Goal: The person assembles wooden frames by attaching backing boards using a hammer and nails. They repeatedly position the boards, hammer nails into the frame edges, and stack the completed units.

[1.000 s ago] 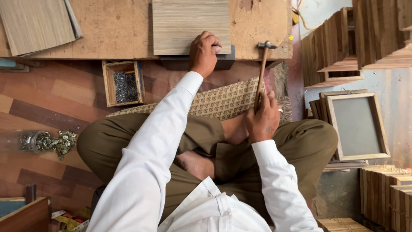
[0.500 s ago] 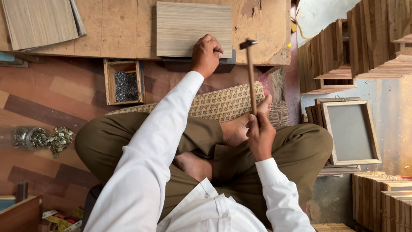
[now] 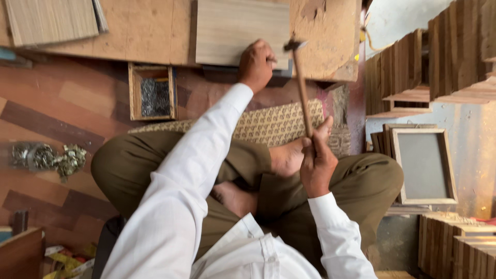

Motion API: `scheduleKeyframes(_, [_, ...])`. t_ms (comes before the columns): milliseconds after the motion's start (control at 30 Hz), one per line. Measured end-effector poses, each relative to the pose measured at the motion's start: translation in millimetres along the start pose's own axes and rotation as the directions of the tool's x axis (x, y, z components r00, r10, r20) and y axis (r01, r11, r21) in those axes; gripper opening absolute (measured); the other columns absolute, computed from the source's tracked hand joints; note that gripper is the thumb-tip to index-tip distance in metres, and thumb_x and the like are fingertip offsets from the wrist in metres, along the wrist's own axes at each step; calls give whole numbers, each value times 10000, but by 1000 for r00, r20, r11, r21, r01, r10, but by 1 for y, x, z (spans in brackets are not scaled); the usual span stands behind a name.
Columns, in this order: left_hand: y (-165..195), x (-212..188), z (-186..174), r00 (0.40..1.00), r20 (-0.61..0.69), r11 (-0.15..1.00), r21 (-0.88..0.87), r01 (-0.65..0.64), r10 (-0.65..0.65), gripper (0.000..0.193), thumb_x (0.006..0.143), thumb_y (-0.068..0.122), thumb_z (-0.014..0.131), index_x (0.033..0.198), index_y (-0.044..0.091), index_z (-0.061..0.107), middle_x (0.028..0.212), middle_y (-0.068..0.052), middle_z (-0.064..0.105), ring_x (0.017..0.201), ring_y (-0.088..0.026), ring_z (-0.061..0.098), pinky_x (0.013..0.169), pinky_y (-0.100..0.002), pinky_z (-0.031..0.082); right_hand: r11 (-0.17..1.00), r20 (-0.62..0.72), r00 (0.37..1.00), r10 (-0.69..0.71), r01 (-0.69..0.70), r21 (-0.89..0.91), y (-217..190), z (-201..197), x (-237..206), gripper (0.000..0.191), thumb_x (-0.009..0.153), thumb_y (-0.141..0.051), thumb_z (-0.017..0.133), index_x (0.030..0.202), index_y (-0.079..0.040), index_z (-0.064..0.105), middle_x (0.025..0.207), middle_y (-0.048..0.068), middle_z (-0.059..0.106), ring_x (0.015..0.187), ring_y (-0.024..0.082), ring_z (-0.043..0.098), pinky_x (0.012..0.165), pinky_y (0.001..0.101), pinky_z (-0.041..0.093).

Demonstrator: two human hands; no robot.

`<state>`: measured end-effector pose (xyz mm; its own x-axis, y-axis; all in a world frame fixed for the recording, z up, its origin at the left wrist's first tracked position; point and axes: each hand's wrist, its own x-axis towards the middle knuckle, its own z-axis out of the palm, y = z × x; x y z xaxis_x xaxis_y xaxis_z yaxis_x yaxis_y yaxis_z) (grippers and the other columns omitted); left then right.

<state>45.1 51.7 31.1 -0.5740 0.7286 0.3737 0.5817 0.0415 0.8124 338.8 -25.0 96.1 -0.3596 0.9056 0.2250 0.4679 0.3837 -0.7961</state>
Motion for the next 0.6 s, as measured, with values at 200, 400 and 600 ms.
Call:
scheduleKeyframes(200, [-17, 3, 1, 1000, 4, 996, -84, -22, 22, 330, 731, -193, 534, 959, 31, 618, 1007, -106, 681, 823, -258, 690, 737, -351, 587, 978, -155, 972, -175, 190, 84, 6, 7, 3, 298, 1043, 13, 639, 1340, 23, 650, 1098, 176, 755, 980, 136, 706, 845, 291, 580])
scheduleKeyframes(400, [-15, 2, 2, 994, -55, 990, -93, -104, 99, 375, 695, -208, 517, 978, 24, 594, 986, -117, 665, 858, -270, 668, 712, -379, 571, 946, -97, 945, -314, 320, 58, 10, 12, 7, 262, 1062, 45, 628, 1322, 22, 654, 1347, 286, 687, 1147, 229, 680, 1038, 394, 534])
scheduleKeyframes(600, [-11, 1, 1, 1000, 0, 997, -80, -18, 18, 360, 722, -204, 526, 967, 55, 576, 971, -110, 654, 794, -252, 673, 713, -368, 562, 949, 106, 994, 27, 8, -316, 8, 12, 9, 301, 965, -39, 744, 1266, -39, 742, 966, 273, 734, 934, 287, 763, 833, 398, 554])
